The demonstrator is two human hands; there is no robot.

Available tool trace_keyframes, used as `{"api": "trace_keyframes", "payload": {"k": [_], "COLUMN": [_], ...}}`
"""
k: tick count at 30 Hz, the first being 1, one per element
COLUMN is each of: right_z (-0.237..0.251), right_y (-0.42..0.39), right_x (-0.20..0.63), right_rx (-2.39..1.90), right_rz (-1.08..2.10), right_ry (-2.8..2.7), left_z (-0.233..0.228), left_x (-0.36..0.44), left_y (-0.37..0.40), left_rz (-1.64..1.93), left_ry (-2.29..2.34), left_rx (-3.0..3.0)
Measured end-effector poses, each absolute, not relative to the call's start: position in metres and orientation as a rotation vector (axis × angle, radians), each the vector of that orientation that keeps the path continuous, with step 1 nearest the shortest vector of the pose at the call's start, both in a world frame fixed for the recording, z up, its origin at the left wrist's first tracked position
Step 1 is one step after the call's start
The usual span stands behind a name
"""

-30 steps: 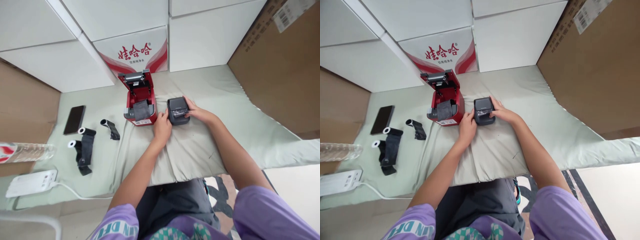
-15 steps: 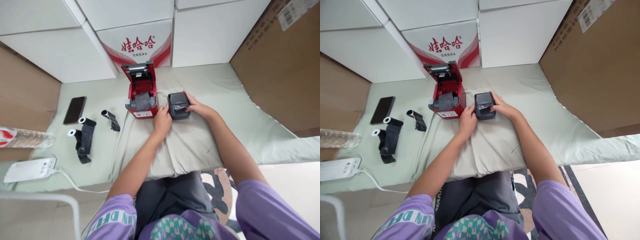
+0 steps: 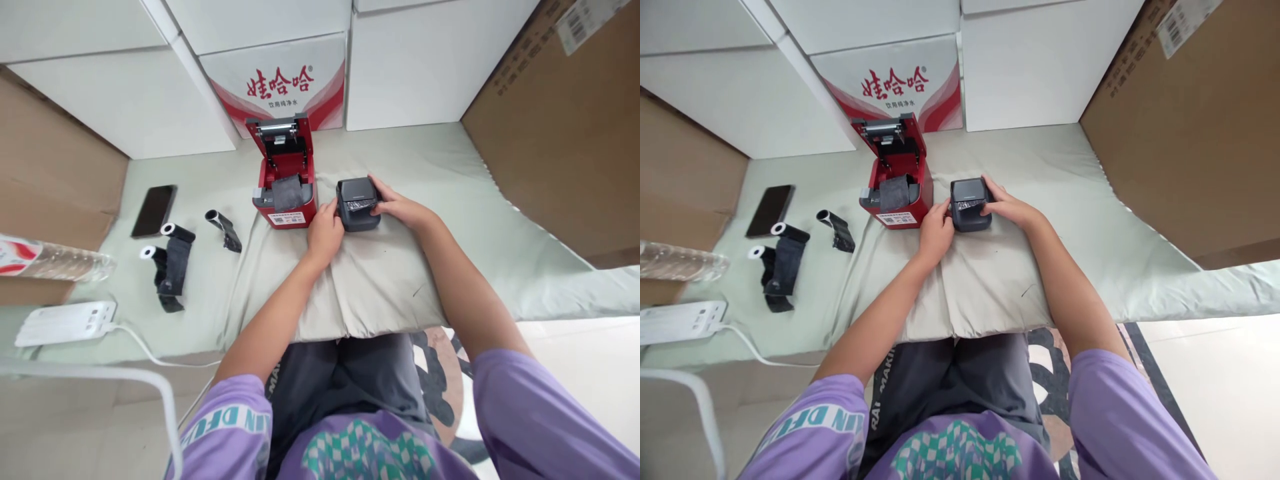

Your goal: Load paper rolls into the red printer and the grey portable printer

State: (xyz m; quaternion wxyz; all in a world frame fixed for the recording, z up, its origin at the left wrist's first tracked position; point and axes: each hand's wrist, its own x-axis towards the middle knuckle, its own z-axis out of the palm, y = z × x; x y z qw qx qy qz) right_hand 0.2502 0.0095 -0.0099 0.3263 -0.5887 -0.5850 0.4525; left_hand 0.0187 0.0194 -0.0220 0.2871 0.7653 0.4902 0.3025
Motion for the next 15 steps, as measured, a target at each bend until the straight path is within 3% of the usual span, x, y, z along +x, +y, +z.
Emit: {"api": "trace_keyframes", "payload": {"k": [15], "right_z": [-0.0119], "right_y": [0.0138], "right_x": [0.2526], "right_rx": [-1.548], "right_rz": [1.115], "right_ry": [-1.638], "left_z": [-0.0232], "left_x": [0.0176], "left_y": [0.0253], "left_rz": [0.866], "left_ry": [1.237], "left_rx": [2.003]}}
